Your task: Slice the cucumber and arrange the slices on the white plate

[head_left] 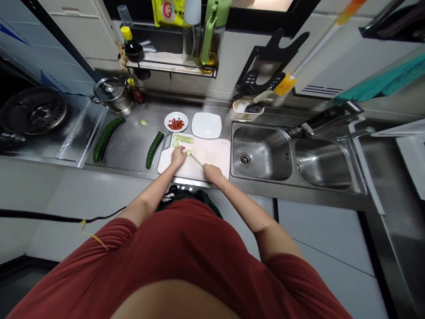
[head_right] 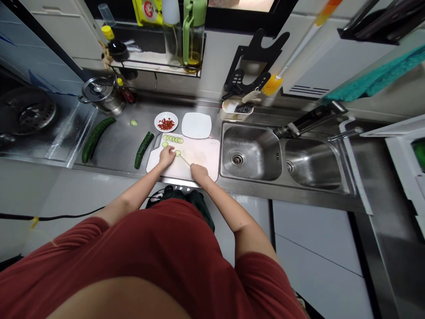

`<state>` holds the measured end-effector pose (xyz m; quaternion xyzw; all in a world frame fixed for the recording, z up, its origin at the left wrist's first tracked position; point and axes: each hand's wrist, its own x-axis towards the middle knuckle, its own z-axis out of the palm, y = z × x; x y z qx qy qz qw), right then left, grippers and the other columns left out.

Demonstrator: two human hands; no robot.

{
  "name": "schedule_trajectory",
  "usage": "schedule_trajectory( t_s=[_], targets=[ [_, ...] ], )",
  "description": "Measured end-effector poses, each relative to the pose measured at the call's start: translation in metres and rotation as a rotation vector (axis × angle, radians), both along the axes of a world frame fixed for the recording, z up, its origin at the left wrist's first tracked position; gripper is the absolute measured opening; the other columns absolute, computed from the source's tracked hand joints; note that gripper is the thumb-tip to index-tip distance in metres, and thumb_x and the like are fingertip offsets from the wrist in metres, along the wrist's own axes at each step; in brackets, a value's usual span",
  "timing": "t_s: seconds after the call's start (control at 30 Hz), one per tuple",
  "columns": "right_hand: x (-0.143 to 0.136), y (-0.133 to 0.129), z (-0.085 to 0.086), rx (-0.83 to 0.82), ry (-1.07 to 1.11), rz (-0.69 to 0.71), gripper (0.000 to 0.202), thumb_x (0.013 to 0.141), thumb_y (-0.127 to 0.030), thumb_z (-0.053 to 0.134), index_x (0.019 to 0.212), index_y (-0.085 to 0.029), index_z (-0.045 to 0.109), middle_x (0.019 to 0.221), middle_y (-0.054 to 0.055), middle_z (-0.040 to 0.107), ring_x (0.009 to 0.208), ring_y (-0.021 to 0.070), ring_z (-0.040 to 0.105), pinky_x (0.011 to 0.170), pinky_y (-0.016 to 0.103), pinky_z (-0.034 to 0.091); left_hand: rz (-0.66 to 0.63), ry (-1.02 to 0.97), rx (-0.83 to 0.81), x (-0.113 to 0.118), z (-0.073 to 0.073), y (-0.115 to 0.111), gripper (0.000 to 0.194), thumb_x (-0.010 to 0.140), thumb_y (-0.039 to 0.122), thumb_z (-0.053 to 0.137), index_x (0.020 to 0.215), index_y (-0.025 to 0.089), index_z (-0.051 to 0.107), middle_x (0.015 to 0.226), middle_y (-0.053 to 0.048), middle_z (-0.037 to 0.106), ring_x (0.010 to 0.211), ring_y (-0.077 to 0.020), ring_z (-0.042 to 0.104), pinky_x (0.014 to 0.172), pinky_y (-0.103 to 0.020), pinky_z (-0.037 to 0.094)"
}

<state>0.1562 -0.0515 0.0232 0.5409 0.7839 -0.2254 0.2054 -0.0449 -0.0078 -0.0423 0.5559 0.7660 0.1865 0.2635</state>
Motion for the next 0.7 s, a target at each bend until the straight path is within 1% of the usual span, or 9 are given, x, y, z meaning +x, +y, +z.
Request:
schedule_trajectory(
  t_s=[0.1, 0.27, 0.37, 0.47, 0.57, 0.7],
  targets=[
    [0.005, -0.004, -0.002, 0.006, 0.008, 0.002, 0.032, 0.091, -0.007, 0.038, 0.116, -0.011, 0.057, 0.108, 0.017, 0.067, 0.105, 0.0241, 0.064, 0.083, 0.031, 0.048, -0.041, 0.018, 0.048, 0.003, 0.000, -0.006, 0.035, 0.084, 0.024, 0.055, 0.118, 0.019, 0.062, 0.106, -0.009, 0.063, 0.098, -0.0208, 0.060, 0.091, -0.029, 0.043],
    [0.013, -0.009, -0.005, -0.011, 0.007, -0.018, 0.029, 0.091, -0.011, 0.040, 0.115, -0.012, 0.056, 0.109, 0.018, 0.066, 0.104, 0.0245, 0.064, 0.083, 0.032, 0.048, -0.088, 0.022, 0.072, 0.004, 0.000, -0.011, 0.039, 0.086, 0.026, 0.054, 0.123, 0.019, 0.060, 0.111, -0.011, 0.058, 0.100, -0.0230, 0.059, 0.093, -0.031, 0.044],
    [0.018, -0.012, -0.005, -0.032, 0.010, -0.034, 0.028, 0.094, -0.017, 0.039, 0.116, -0.012, 0.056, 0.108, 0.017, 0.066, 0.102, 0.0250, 0.064, 0.082, 0.032, 0.048, -0.115, 0.052, 0.087, 0.005, 0.001, -0.014, 0.038, 0.087, 0.026, 0.052, 0.123, 0.019, 0.060, 0.115, -0.012, 0.056, 0.107, -0.0254, 0.056, 0.097, -0.033, 0.042],
    [0.026, -0.013, -0.004, -0.024, 0.036, -0.048, 0.028, 0.095, -0.023, 0.040, 0.116, -0.014, 0.056, 0.108, 0.016, 0.066, 0.101, 0.0254, 0.064, 0.080, 0.032, 0.047, -0.146, 0.089, 0.100, 0.007, 0.003, -0.016, 0.035, 0.087, 0.025, 0.051, 0.119, 0.018, 0.062, 0.114, -0.013, 0.055, 0.111, -0.0274, 0.054, 0.100, -0.035, 0.041],
    [0.034, -0.013, -0.006, 0.027, 0.068, -0.123, 0.027, 0.096, -0.027, 0.040, 0.115, -0.015, 0.056, 0.106, 0.014, 0.067, 0.098, 0.0242, 0.064, 0.077, 0.029, 0.045, -0.137, 0.100, 0.086, 0.009, 0.005, -0.014, 0.030, 0.086, 0.023, 0.052, 0.114, 0.019, 0.064, 0.113, -0.013, 0.056, 0.109, -0.0268, 0.055, 0.098, -0.035, 0.042],
    [0.042, -0.012, -0.009, 0.099, 0.090, -0.250, 0.030, 0.098, -0.029, 0.035, 0.116, -0.015, 0.055, 0.102, 0.013, 0.068, 0.096, 0.0223, 0.064, 0.074, 0.026, 0.042, -0.063, 0.061, 0.059, 0.010, 0.008, -0.008, 0.021, 0.083, 0.019, 0.055, 0.102, 0.020, 0.064, 0.106, -0.009, 0.061, 0.098, -0.0224, 0.059, 0.089, -0.032, 0.045]
  ],
)
